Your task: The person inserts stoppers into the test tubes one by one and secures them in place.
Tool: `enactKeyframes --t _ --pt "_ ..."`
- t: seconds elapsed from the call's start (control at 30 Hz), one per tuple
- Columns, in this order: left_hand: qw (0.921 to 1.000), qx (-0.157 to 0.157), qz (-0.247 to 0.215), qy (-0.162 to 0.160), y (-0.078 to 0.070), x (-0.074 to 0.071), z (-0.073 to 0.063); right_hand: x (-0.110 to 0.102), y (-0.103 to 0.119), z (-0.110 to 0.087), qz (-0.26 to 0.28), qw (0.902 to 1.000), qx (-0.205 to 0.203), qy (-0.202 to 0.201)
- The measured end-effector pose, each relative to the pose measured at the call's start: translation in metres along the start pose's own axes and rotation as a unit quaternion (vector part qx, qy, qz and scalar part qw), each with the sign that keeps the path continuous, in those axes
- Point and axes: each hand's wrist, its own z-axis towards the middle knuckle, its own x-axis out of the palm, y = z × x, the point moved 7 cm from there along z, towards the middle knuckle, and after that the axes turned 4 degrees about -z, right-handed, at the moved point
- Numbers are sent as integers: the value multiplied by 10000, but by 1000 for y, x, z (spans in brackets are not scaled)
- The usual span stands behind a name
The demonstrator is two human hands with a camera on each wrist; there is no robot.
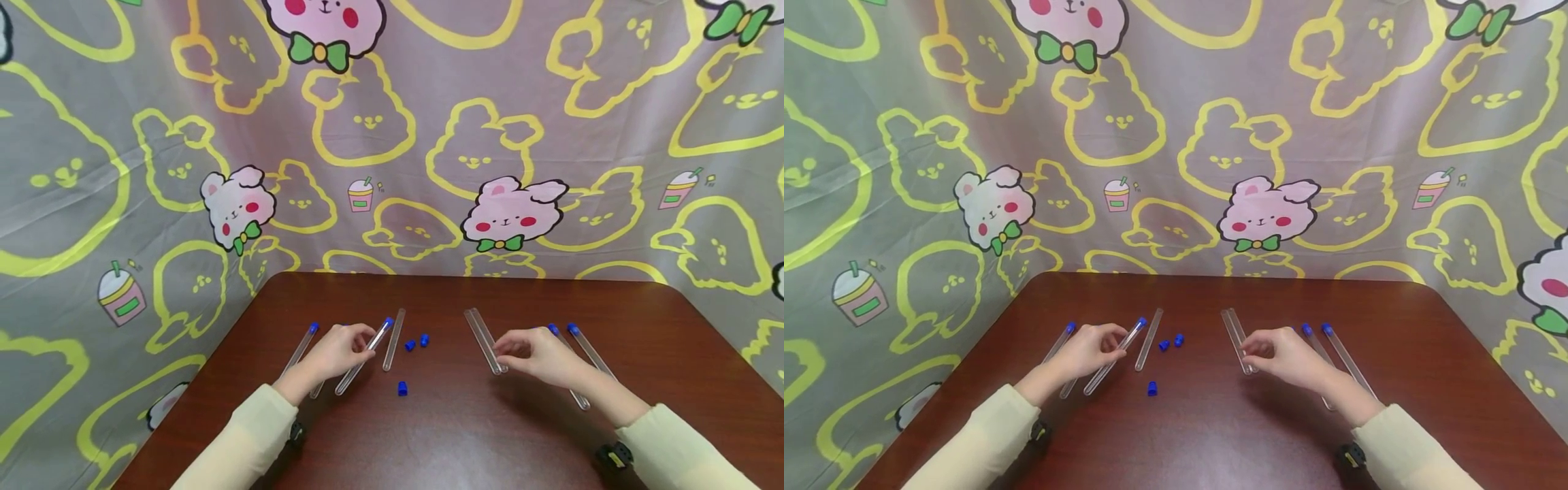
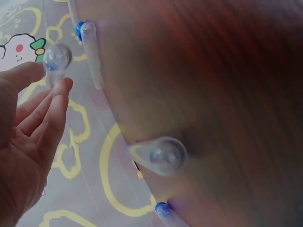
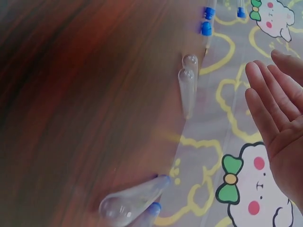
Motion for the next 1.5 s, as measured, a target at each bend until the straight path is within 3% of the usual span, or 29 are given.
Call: enactKeyframes --t 0.3,0.5,0.73,0.93,1.17,1.5 --pt "9997 -216 -137 -40 14 1 5 -10 -7 -11 -187 9994 -64 -276" --pt "9971 -538 -535 56 25 5 8 -13 -10 -16 -137 9992 -99 -348" --pt "9922 -948 -774 225 32 10 9 -19 -11 -21 -181 9986 223 -439" --pt "9889 -1236 -753 340 36 12 9 -28 -12 -25 -216 9968 342 -695" --pt "9878 -1344 -673 408 39 14 10 -36 -15 -28 -191 9959 318 -828" --pt "9859 -1532 -524 427 41 16 11 -31 -19 -24 -268 9973 364 -586"
